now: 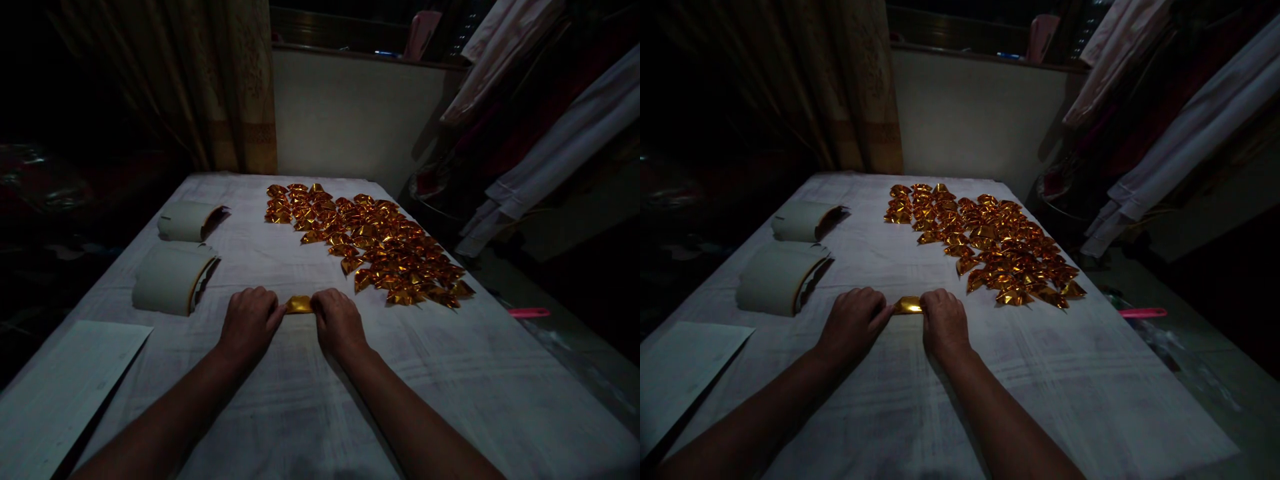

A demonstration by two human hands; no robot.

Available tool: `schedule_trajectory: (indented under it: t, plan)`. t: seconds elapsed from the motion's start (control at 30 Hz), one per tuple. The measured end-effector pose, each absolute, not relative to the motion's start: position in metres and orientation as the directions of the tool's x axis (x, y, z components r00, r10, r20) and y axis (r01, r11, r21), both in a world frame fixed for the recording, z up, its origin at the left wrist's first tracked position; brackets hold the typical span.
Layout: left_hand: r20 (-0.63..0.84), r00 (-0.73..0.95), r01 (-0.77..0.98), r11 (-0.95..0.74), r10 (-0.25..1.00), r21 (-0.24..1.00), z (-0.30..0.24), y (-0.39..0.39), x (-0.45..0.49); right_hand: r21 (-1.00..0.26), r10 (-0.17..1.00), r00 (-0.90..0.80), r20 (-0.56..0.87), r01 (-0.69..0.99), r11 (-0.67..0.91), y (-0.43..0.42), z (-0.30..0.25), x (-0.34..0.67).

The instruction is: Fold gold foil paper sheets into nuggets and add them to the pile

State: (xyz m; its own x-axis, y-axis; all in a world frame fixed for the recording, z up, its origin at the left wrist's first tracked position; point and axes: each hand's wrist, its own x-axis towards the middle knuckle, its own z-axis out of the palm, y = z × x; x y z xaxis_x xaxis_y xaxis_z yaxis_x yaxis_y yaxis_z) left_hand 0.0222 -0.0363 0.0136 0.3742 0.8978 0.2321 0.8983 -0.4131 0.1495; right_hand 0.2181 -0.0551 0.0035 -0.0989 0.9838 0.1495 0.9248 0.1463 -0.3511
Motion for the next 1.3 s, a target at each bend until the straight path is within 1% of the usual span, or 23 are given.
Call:
schedule_trajectory:
  t: [0.1,0.2,0.23,0.3,0.37,0.4,0.47,0.53,0.77,0.83,0.93,1.03,1.17,1.3]
  plan:
    - [0.267,0.370,0.892,-0.421,0.890,0.164,0.011,-0.036,0.022,-0.339,0.986,-0.103,0.135,0.930,0.143,-0.055,0.002,0.219]
    - [0.284,0.367,0.889,-0.424,0.886,0.174,0.010,-0.035,0.022,-0.326,0.970,-0.125,0.207,0.926,0.189,-0.057,-0.001,0.218]
    - [0.283,0.366,0.889,-0.423,0.886,0.176,0.010,-0.035,0.022,-0.319,0.955,-0.163,0.249,0.917,0.240,-0.058,-0.001,0.217]
    - [0.273,0.364,0.891,-0.418,0.890,0.176,0.010,-0.036,0.022,-0.285,0.904,-0.307,0.298,0.875,0.391,-0.060,0.000,0.214]
    - [0.263,0.360,0.895,-0.411,0.895,0.172,0.011,-0.036,0.022,-0.258,0.857,-0.450,0.251,0.822,0.507,-0.062,0.001,0.210]
    - [0.260,0.358,0.897,-0.408,0.897,0.170,0.011,-0.036,0.023,-0.257,0.848,-0.489,0.204,0.809,0.528,-0.063,0.003,0.209]
    - [0.258,0.355,0.900,-0.403,0.898,0.164,0.011,-0.036,0.023,-0.266,0.860,-0.497,0.119,0.818,0.510,-0.065,0.004,0.206]
    - [0.261,0.358,0.900,-0.405,0.897,0.160,0.012,-0.037,0.023,-0.267,0.887,-0.456,0.071,0.848,0.457,-0.066,0.006,0.206]
    - [0.284,0.354,0.890,-0.414,0.891,0.191,0.011,-0.039,0.024,-0.238,0.959,-0.285,0.005,0.931,0.278,-0.074,0.005,0.224]
    - [0.322,0.395,0.862,-0.468,0.860,0.194,0.009,-0.039,0.025,-0.233,0.964,-0.264,-0.015,0.939,0.253,-0.075,0.006,0.227]
    - [0.352,0.556,0.765,-0.629,0.753,0.137,0.003,-0.038,0.025,-0.236,0.963,-0.268,-0.013,0.937,0.258,-0.076,0.006,0.228]
    - [0.282,0.658,0.700,-0.705,0.698,0.110,-0.003,-0.038,0.024,-0.247,0.961,-0.276,0.005,0.931,0.268,-0.076,0.005,0.227]
    - [0.199,0.682,0.697,-0.708,0.703,0.114,-0.010,-0.038,0.019,-0.262,0.963,-0.271,0.004,0.929,0.262,-0.075,0.003,0.228]
    - [0.164,0.696,0.695,-0.713,0.699,0.092,-0.010,-0.038,0.006,-0.272,0.963,-0.268,-0.016,0.928,0.254,-0.075,0.005,0.228]
